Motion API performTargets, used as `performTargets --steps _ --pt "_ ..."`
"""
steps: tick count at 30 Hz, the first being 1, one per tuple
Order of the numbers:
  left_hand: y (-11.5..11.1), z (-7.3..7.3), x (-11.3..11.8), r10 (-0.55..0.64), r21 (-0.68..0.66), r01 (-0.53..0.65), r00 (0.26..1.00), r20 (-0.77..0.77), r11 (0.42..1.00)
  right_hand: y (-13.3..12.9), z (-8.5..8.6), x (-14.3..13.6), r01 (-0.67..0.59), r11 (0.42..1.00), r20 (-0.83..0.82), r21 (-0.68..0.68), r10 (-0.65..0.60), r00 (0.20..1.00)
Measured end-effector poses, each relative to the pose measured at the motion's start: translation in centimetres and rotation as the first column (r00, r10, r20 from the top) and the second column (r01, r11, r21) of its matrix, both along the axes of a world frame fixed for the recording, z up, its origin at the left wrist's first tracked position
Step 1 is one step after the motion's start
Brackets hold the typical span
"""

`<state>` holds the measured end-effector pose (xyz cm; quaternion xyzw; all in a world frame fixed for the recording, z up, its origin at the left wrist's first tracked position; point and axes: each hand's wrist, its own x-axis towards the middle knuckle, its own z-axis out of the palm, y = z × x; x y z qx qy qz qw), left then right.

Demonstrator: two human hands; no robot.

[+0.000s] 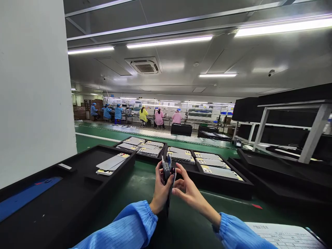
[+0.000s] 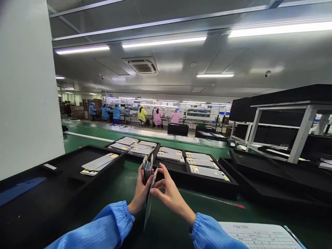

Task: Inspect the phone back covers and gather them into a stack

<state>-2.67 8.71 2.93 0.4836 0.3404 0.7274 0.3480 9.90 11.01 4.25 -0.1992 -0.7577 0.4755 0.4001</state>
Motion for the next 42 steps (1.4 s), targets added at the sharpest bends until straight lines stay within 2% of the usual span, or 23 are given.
performTargets --steps 2,3,6,9,11,13,16,20,24,28,30,33,36,39,42 --pt "0.1 0.0 0.0 0.032 -0.014 -0.032 0.999 0.018 0.999 -0.6 0.2 -0.3 0.119 0.984 0.021 0.131 -0.123 0.992" --pt "0.2 -0.1 -0.1 0.046 -0.018 -0.046 0.999 0.023 0.999 -1.0 0.3 -0.3 0.134 0.973 0.038 0.188 -0.144 0.989" --pt "0.1 -0.2 -0.1 0.073 -0.025 -0.073 0.997 0.034 0.997 -1.8 0.8 -0.2 0.033 0.960 0.101 0.279 -0.064 0.993" --pt "0.0 -0.3 0.0 0.073 -0.041 -0.072 0.996 0.041 0.997 -2.1 1.3 0.1 -0.107 0.960 0.158 0.258 0.067 0.985" --pt "-0.1 -0.3 0.1 0.066 -0.050 -0.064 0.997 0.041 0.997 -2.0 1.1 0.1 -0.132 0.963 0.195 0.233 0.087 0.977" --pt "-0.1 -0.3 0.2 0.047 -0.043 -0.046 0.998 0.035 0.998 -1.7 0.4 -0.1 -0.099 0.969 0.202 0.226 0.053 0.978" --pt "-0.1 -0.4 0.2 -0.014 -0.020 0.014 1.000 0.016 1.000 -1.1 -1.1 -0.6 -0.008 0.978 0.115 0.210 -0.017 0.993" --pt "-0.3 -0.9 0.1 -0.072 -0.012 0.072 0.997 0.003 0.997 -0.2 -2.6 -1.2 0.109 0.990 0.013 0.087 -0.111 0.994" --pt "-0.4 -1.9 -0.1 -0.134 -0.024 0.134 0.991 -0.021 0.991 0.1 -2.8 -1.2 0.059 0.998 -0.014 0.032 -0.058 0.998" --pt "-0.2 -3.2 -0.3 -0.150 -0.017 0.149 0.986 -0.077 0.989 0.1 -3.7 -1.5 -0.050 0.996 0.007 0.079 0.049 0.999" --pt "-0.2 -3.5 -0.3 -0.148 -0.014 0.147 0.985 -0.083 0.989 0.2 -4.4 -1.6 -0.068 0.991 0.038 0.119 0.063 0.997" --pt "-0.3 -3.4 -0.5 -0.185 -0.011 0.185 0.977 -0.103 0.983 0.7 -5.2 -1.5 -0.026 0.986 0.094 0.165 0.010 0.995" --pt "-0.5 -3.0 -0.7 -0.238 0.007 0.242 0.960 -0.149 0.970 1.0 -5.3 -1.5 0.054 0.971 0.131 0.233 -0.087 0.988" --pt "-0.1 -3.2 -1.2 -0.260 0.021 0.270 0.942 -0.212 0.963 0.9 -4.8 -1.5 0.110 0.945 0.216 0.309 -0.182 0.959" --pt "0.8 -3.9 -1.8 -0.301 -0.001 0.314 0.911 -0.282 0.950 1.1 -3.7 -0.9 0.067 0.949 0.384 0.309 -0.189 0.904"
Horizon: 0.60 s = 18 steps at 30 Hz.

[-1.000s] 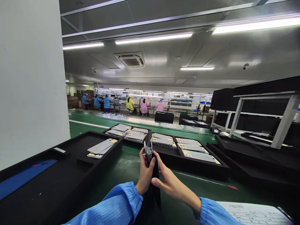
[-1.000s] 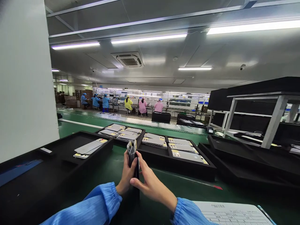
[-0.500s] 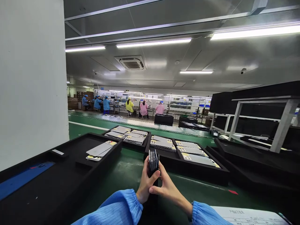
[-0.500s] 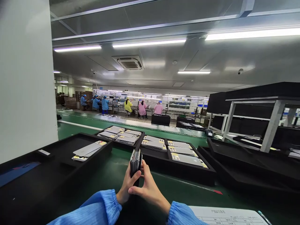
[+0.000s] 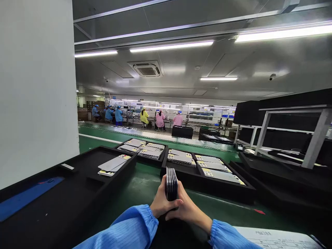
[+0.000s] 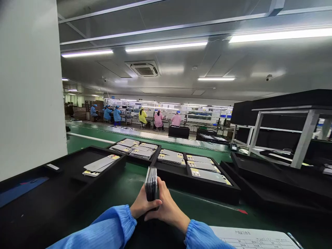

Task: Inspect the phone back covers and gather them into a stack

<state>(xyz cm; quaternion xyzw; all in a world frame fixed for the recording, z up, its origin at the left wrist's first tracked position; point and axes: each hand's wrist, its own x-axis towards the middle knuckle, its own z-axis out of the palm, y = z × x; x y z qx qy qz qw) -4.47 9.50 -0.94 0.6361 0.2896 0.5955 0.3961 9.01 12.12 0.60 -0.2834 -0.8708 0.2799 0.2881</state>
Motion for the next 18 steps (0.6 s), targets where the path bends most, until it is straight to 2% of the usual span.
performTargets --steps 4,6,8,9,12,13,14,16,18 --pt "0.7 -0.1 -0.5 -0.094 -0.033 0.091 0.991 -0.099 0.995 1.5 2.8 2.7 -0.055 0.985 0.253 -0.162 0.095 0.963" --pt "0.5 0.2 -0.2 -0.132 -0.056 0.125 0.982 -0.134 0.991 2.1 4.6 4.3 -0.055 0.982 0.274 -0.179 0.104 0.956" --pt "-0.1 0.4 0.4 -0.171 -0.089 0.159 0.973 -0.154 0.983 2.1 6.3 5.3 -0.095 0.978 0.191 -0.184 0.130 0.973" --pt "-0.5 0.4 0.8 -0.197 -0.109 0.181 0.967 -0.159 0.977 1.8 6.9 5.5 -0.153 0.963 0.106 -0.222 0.180 0.978" --pt "-1.9 -0.4 2.6 -0.332 -0.206 0.296 0.928 -0.170 0.933 -0.3 8.1 5.5 -0.378 0.850 -0.227 -0.368 0.312 0.922" --pt "-2.4 -0.7 3.2 -0.413 -0.264 0.366 0.898 -0.151 0.892 -1.4 8.3 5.5 -0.406 0.825 -0.302 -0.394 0.301 0.905" --pt "-3.0 -1.1 3.8 -0.515 -0.333 0.457 0.850 -0.108 0.825 -2.4 8.3 5.7 -0.393 0.818 -0.338 -0.420 0.260 0.904" --pt "-4.3 -1.4 4.6 -0.694 -0.434 0.639 0.718 0.043 0.635 -4.6 8.0 6.6 -0.323 0.802 -0.348 -0.502 0.155 0.925" --pt "-5.4 -1.3 4.9 -0.775 -0.483 0.714 0.623 0.109 0.507 -6.2 7.3 7.9 -0.224 0.801 -0.339 -0.555 0.028 0.940"
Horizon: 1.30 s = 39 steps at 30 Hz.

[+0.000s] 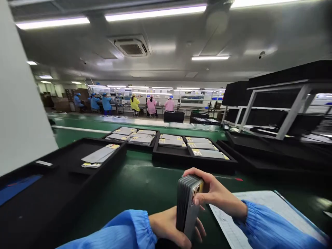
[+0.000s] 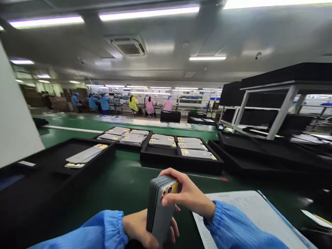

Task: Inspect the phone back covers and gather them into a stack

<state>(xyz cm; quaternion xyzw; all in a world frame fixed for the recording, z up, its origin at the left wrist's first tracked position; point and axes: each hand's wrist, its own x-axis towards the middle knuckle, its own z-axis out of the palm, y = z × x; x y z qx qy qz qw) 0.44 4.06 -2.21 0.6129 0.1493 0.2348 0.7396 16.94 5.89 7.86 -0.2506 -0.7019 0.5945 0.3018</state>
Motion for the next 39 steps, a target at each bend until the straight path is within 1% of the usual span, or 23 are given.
performTargets --steps 1,2,3,4,5,7,9,11,14,17,20,23,27,32,36,39 --pt "-0.5 0.2 0.0 -0.016 -0.058 0.015 1.000 -0.007 0.998 -0.6 -0.5 0.8 0.080 0.997 -0.003 -0.009 -0.080 0.997" --pt "-0.9 0.5 0.0 -0.005 -0.127 0.005 1.000 -0.005 0.992 -1.0 -1.0 1.5 0.172 0.985 -0.014 -0.006 -0.172 0.985" --pt "-1.3 0.7 -0.2 0.015 -0.184 -0.015 1.000 -0.001 0.983 -1.3 -1.6 2.1 0.264 0.965 -0.030 0.001 -0.264 0.964" --pt "-1.6 0.9 -0.3 0.042 -0.211 -0.040 0.999 0.007 0.977 -1.3 -2.3 2.6 0.339 0.941 -0.046 0.003 -0.339 0.940" --pt "-1.9 1.0 -0.4 0.056 -0.224 -0.051 0.998 0.017 0.973 -1.3 -3.0 2.9 0.387 0.922 -0.057 -0.007 -0.386 0.921" --pt "-2.3 1.0 -0.5 0.073 -0.244 -0.068 0.997 0.013 0.967 -1.1 -4.4 3.1 0.419 0.906 -0.072 -0.057 -0.423 0.903" --pt "-2.7 0.9 -0.5 0.090 -0.245 -0.096 0.995 -0.036 0.965 -1.0 -5.7 2.7 0.409 0.903 -0.086 -0.131 -0.421 0.903" --pt "-3.1 0.8 -0.5 0.109 -0.215 -0.129 0.989 -0.103 0.968 -1.1 -6.5 2.2 0.384 0.901 -0.099 -0.203 -0.409 0.907" --pt "-3.7 0.8 -0.6 0.102 -0.184 -0.140 0.975 -0.200 0.973 -1.5 -6.9 1.9 0.348 0.902 -0.136 -0.257 -0.390 0.911" --pt "-3.9 0.8 -0.7 0.103 -0.180 -0.150 0.963 -0.249 0.972 -1.8 -6.8 2.0 0.331 0.899 -0.174 -0.286 -0.389 0.905" --pt "-4.0 0.7 -0.8 0.088 -0.216 -0.139 0.969 -0.231 0.966 -1.9 -6.8 2.3 0.310 0.901 -0.183 -0.303 -0.374 0.909" --pt "-4.0 0.5 -0.9 0.074 -0.259 -0.129 0.974 -0.212 0.957 -1.9 -6.6 2.5 0.300 0.910 -0.179 -0.286 -0.358 0.916" --pt "-4.2 0.5 -1.0 0.070 -0.245 -0.132 0.967 -0.245 0.961 -1.8 -6.4 2.5 0.301 0.919 -0.166 -0.252 -0.348 0.923" --pt "-4.1 0.8 -1.1 0.048 -0.249 -0.113 0.966 -0.255 0.962 -1.6 -6.8 2.5 0.331 0.916 -0.171 -0.225 -0.372 0.912" --pt "-4.1 0.8 -1.2 0.055 -0.192 -0.095 0.978 -0.203 0.977 -1.6 -7.1 2.5 0.302 0.919 -0.205 -0.252 -0.356 0.912" --pt "-4.2 1.0 -1.0 0.070 -0.181 -0.100 0.984 -0.165 0.978 -1.7 -7.1 2.5 0.279 0.921 -0.221 -0.270 -0.341 0.914"
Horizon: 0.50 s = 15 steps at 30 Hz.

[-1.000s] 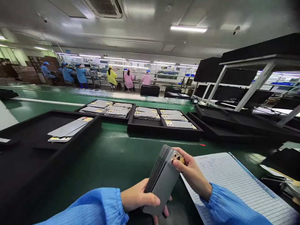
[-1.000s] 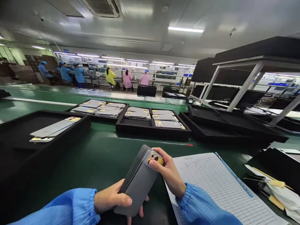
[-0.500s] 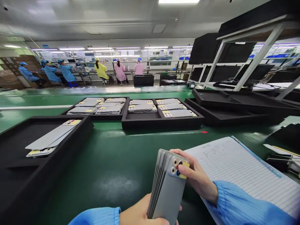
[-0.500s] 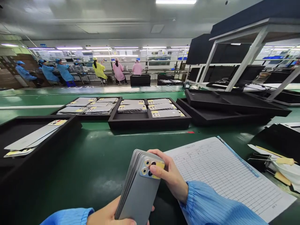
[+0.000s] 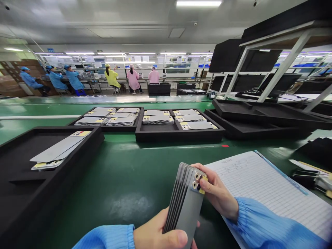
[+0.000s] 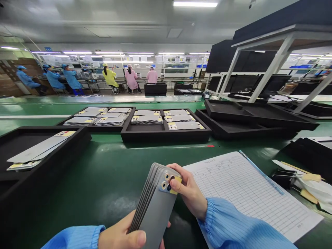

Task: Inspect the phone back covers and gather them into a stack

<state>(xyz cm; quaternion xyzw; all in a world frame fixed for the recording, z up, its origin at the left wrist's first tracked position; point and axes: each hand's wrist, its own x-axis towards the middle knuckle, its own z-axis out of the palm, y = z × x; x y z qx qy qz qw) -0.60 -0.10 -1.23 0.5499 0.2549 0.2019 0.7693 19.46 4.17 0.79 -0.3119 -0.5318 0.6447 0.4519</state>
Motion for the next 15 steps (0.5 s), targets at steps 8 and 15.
performTargets --steps 8,15 --pt "0.26 0.21 0.27 0.009 -0.030 -0.008 0.999 0.039 1.000 0.08 0.18 -0.05 -0.010 0.999 -0.055 -0.035 0.008 0.998" --pt "0.03 -0.30 -0.02 0.011 -0.083 -0.006 0.998 0.056 0.997 -0.05 -0.07 0.03 -0.030 0.999 -0.059 -0.029 0.029 0.998"
